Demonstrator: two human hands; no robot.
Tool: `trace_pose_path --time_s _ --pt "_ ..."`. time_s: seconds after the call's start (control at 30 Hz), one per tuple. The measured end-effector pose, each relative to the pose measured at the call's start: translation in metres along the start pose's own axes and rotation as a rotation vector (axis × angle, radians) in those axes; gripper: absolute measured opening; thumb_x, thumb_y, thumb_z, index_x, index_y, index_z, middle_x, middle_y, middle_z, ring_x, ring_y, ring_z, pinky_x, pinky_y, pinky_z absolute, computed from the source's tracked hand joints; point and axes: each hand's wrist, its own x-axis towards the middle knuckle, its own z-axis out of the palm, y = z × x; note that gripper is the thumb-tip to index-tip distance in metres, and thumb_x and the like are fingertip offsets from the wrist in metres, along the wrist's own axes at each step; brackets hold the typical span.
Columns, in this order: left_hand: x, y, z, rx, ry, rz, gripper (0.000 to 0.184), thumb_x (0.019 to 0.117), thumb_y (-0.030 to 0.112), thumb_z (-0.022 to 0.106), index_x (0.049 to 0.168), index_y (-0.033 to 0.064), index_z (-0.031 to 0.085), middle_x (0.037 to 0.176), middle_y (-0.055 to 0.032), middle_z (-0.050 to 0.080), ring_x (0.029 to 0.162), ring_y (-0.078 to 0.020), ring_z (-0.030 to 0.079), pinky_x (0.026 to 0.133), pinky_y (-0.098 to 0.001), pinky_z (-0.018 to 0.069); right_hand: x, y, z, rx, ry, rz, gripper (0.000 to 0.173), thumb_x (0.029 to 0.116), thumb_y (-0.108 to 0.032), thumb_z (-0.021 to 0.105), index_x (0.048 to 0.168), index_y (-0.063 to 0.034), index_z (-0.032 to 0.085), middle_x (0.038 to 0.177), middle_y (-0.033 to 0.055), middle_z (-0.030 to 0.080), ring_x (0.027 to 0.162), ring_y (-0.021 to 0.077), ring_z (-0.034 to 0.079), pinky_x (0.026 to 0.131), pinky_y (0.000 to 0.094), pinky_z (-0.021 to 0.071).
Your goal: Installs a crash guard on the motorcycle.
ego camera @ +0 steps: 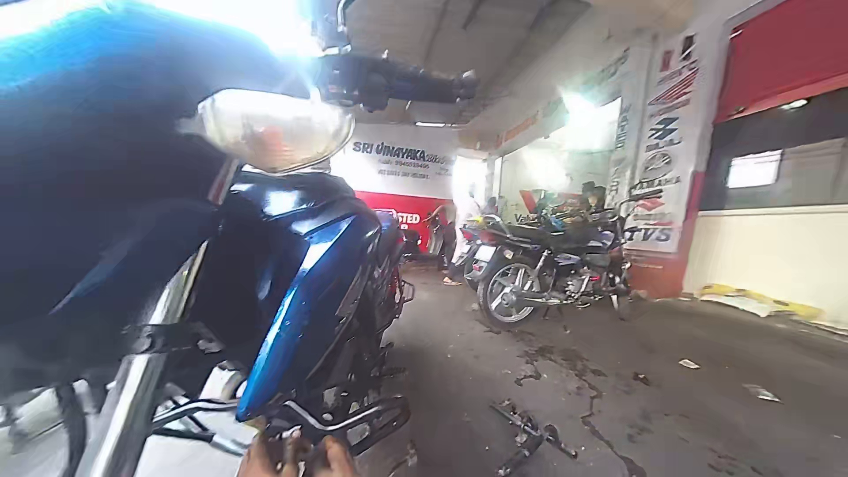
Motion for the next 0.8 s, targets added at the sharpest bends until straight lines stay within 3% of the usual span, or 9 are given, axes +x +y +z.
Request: trace_pose_path --time_s 0.07,0.2,0.27,0.37,0.5,0.57,0.63,0.7,0.8 --pt "-0.002 0.003 0.0 -0.026 0.109 0.04 0.05 0.1012 0.022 0.062 0.139 -0.0084 0.052 0.125 -0.0335 0.062 0.115 -0.0473 0.062 0.102 -0.0629 0.0471 0.004 0.0 0.013 0.077 0.138 -0.011 0.029 0.1057 -0.013 0.047 0.12 0.0084 0.061 0.106 0.0228 0.066 0.095 0.0288 0.066 0.089 0.0469 0.0548" --pt "-0.001 -0.016 0.004 -0.172 0.269 -0.05 0.053 0.1018 0.014 0.059 0.145 -0.0128 0.044 0.134 -0.0313 0.059 0.121 -0.0341 0.062 0.108 -0.0437 0.0479 0.016 0.006 0.048 0.23 0.348 0.029 0.031 0.1082 -0.017 0.047 0.119 0.0097 0.06 0.105 0.0223 0.065 0.097 0.027 0.063 0.09 0.0448 0.0523" --pt "-0.002 -0.022 0.008 -0.266 0.281 -0.073 0.049 0.1029 0.016 0.055 0.143 -0.01 0.047 0.133 -0.027 0.061 0.12 -0.0276 0.064 0.105 -0.0398 0.0505 0.022 0.007 0.054 0.259 0.423 0.013 0.033 0.1085 -0.018 0.045 0.12 0.0086 0.06 0.109 0.022 0.065 0.103 0.0269 0.063 0.095 0.0444 0.0511" --pt "-0.015 -0.02 0.012 -0.388 0.272 -0.109 0.041 0.1065 0.022 0.048 0.137 -0.0042 0.054 0.124 -0.0191 0.065 0.109 -0.022 0.066 0.095 -0.0406 0.054 0.029 0.01 0.064 0.356 0.504 0.028 0.034 0.109 -0.021 0.044 0.124 0.0071 0.057 0.111 0.0211 0.064 0.104 0.0261 0.062 0.095 0.0446 0.0509" --pt "-0.008 -0.021 0.008 -0.464 0.227 -0.18 0.048 0.1104 0.034 0.042 0.15 0.0069 0.045 0.14 -0.0128 0.058 0.126 -0.0209 0.058 0.106 -0.043 0.048 0.039 0.002 0.078 0.63 0.56 0.01 0.024 0.109 -0.024 0.043 0.114 -0.0068 0.058 0.083 0.0028 0.061 0.069 0.0107 0.061 0.068 0.0334 0.0549" --pt "0.003 -0.019 0.007 -0.455 0.234 -0.212 0.047 0.1114 0.034 0.039 0.151 0.0086 0.044 0.145 -0.0118 0.055 0.132 -0.0205 0.054 0.11 -0.0424 0.0449 0.054 -0.001 0.081 0.766 0.566 -0.048 0.018 0.1057 -0.02 0.049 0.114 -0.0088 0.061 0.08 0.0007 0.064 0.067 0.0093 0.062 0.066 0.0318 0.0555" --pt "0.015 -0.019 0.012 -0.468 0.304 -0.226 0.043 0.1127 0.028 0.034 0.148 0.0054 0.046 0.142 -0.013 0.056 0.129 -0.0203 0.056 0.108 -0.0403 0.0459 0.066 0.0 0.087 0.828 0.575 -0.053 0.018 0.1036 -0.014 0.053 0.116 -0.0066 0.063 0.086 0.0024 0.065 0.075 0.0106 0.063 0.073 0.0329 0.0558" --pt "0.03 -0.024 0.02 -0.522 0.409 -0.216 0.042 0.1131 0.022 0.03 0.144 0.0 0.048 0.138 -0.0166 0.059 0.125 -0.0219 0.06 0.105 -0.0388 0.049 0.079 0.005 0.094 0.877 0.624 -0.049 0.018 0.1008 -0.008 0.056 0.116 -0.0022 0.061 0.085 0.0041 0.065 0.074 0.0102 0.065 0.072 0.03 0.0574" --pt "0.051 -0.036 0.033 -0.604 0.507 -0.132 0.039 0.1125 0.017 0.031 0.138 -0.0062 0.049 0.127 -0.0186 0.063 0.117 -0.0218 0.064 0.103 -0.0374 0.0524 0.094 0.017 0.104 1.011 0.652 -0.081 0.045 0.0972 -0.001 0.056 0.139 0.0096 0.045 0.112 0.0124 0.063 0.1 0.0087 0.063 0.091 0.0238 0.0529"
